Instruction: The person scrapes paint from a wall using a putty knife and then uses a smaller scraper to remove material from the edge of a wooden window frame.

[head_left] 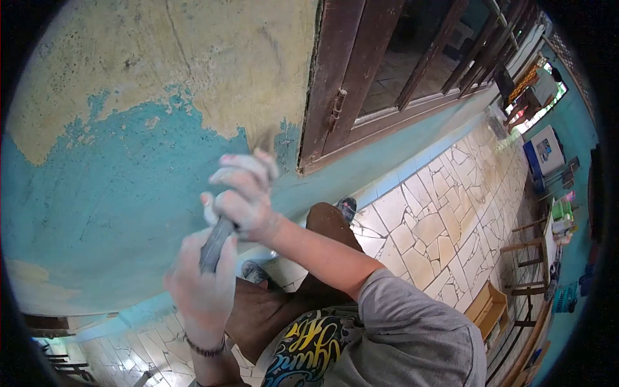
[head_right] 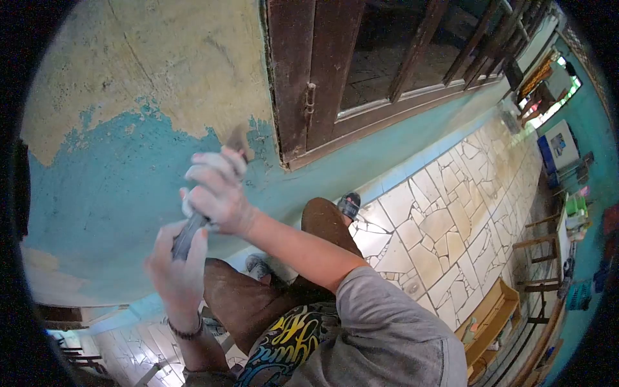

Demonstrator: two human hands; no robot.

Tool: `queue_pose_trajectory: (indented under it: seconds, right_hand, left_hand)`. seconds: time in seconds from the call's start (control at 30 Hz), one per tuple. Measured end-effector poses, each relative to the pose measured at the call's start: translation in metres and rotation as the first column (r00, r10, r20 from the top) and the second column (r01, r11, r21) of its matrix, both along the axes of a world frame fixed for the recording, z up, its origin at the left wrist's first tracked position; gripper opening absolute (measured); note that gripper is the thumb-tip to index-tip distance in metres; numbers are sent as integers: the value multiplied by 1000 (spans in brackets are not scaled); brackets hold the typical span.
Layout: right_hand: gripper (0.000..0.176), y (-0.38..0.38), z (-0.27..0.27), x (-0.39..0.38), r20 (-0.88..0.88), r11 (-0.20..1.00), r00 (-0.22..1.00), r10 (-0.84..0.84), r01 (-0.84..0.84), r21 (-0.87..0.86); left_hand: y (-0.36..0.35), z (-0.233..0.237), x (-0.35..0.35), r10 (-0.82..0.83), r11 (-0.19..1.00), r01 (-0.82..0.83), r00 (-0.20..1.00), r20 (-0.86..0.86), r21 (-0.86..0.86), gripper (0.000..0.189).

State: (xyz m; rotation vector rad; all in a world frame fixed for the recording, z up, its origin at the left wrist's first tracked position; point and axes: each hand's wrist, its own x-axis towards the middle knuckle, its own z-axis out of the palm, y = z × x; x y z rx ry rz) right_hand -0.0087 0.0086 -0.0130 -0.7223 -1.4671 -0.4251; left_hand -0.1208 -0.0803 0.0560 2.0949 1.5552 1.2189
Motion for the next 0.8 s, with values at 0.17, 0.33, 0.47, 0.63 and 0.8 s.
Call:
queue_pose_trajectory:
  seconds: [0.17, 0.33, 0.47, 0.63, 0.8]
  right_hand:
    - [23, -5, 3, 13, 3, 999, 1000, 28, -28, -25]
    - [22, 2, -2, 22, 2, 1000, 1000, -17, 17, -25]
    - [25, -5, 7, 21, -25, 996, 997, 77, -78, -31]
    - [30, -2, 5, 24, -40, 998, 998, 52, -53, -16]
    - [21, -5, 7, 21, -1, 986, 987, 160, -160, -45]
  left_hand:
    - [-2, 2, 9, -16, 1000, 16, 999, 35, 16, 16]
    - [-1, 6, 20, 52, 987, -33, 991, 121, -155, 18]
    - [-15, 9, 26, 65, 998, -65, 996, 69, -7, 18]
    - [-18, 16, 33, 102, 991, -92, 990, 93, -99, 16]
    - [-19, 8, 23, 57, 998, -56, 996, 62, -17, 18]
